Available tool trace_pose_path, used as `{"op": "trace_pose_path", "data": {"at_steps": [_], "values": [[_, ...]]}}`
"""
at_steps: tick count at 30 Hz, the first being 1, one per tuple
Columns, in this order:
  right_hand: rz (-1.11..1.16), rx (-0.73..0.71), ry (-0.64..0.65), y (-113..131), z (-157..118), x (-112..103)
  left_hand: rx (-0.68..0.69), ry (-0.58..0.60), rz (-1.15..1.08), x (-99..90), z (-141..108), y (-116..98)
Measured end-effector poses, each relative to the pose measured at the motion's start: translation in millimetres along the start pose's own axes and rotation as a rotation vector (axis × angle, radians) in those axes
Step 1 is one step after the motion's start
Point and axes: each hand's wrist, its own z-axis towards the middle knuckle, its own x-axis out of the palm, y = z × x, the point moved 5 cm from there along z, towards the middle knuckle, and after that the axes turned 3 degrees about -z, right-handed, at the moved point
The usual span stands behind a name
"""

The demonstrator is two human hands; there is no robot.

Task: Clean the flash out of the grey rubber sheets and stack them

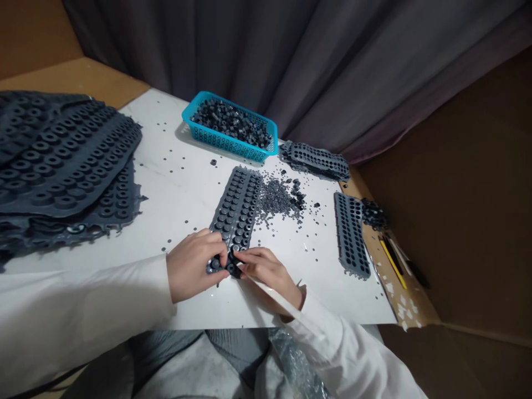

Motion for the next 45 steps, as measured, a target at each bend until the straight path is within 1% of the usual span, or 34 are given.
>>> {"op": "trace_pose_path", "data": {"at_steps": [2,4,7,10,14,16,18,21,24,27,30,34,36,40,41,43,45], "values": [[-0.169,-0.086,0.033,4.8,4.7,-1.2,0.007,-0.007,-0.001,-0.5,-0.2,-0.7],[-0.295,-0.143,0.030,8.4,10.2,-3.6,0.011,-0.011,0.004,-0.7,-0.3,-1.4],[-0.341,-0.151,0.001,9.0,15.3,-5.3,-0.005,0.000,0.006,-0.3,-0.4,-1.3],[-0.271,-0.092,0.003,3.5,13.6,-0.8,-0.018,0.007,0.009,-0.2,-0.3,-1.3],[-0.176,-0.003,0.038,-7.6,8.2,4.2,-0.018,0.013,0.023,-0.5,-0.1,-2.0],[-0.155,0.057,-0.001,-14.3,8.6,-1.2,-0.025,0.024,0.022,-0.3,0.0,-1.9],[-0.127,0.134,-0.072,-21.0,10.4,-11.3,-0.034,0.037,0.013,0.1,0.2,-1.6],[-0.032,0.215,-0.138,-25.2,12.6,-24.2,-0.036,0.037,0.009,0.3,0.5,-1.1],[0.112,0.211,-0.127,-19.3,12.2,-25.7,-0.025,0.012,0.021,0.1,0.4,-0.5],[0.227,0.176,-0.060,-11.5,9.5,-16.8,0.006,-0.018,0.026,0.1,0.2,-0.2],[0.264,0.145,-0.017,-9.3,7.1,-8.0,0.032,-0.026,0.024,0.3,0.3,0.3],[0.234,0.085,-0.013,-11.2,5.9,-4.3,0.050,-0.013,0.032,-1.0,0.5,0.8],[0.154,0.026,-0.004,-9.9,5.4,-3.9,0.116,-0.016,0.091,-2.2,-1.1,-3.0],[-0.138,-0.142,0.024,-0.7,3.7,-2.1,0.384,-0.068,0.372,0.2,-11.8,-19.1],[-0.200,-0.171,0.022,1.5,3.6,-1.9,0.434,-0.083,0.426,2.0,-15.0,-22.0],[-0.284,-0.200,0.009,4.5,4.5,-1.9,0.486,-0.105,0.477,5.3,-19.7,-24.7],[-0.341,-0.209,-0.008,6.0,6.4,-2.0,0.507,-0.108,0.490,7.7,-21.9,-24.5]]}}
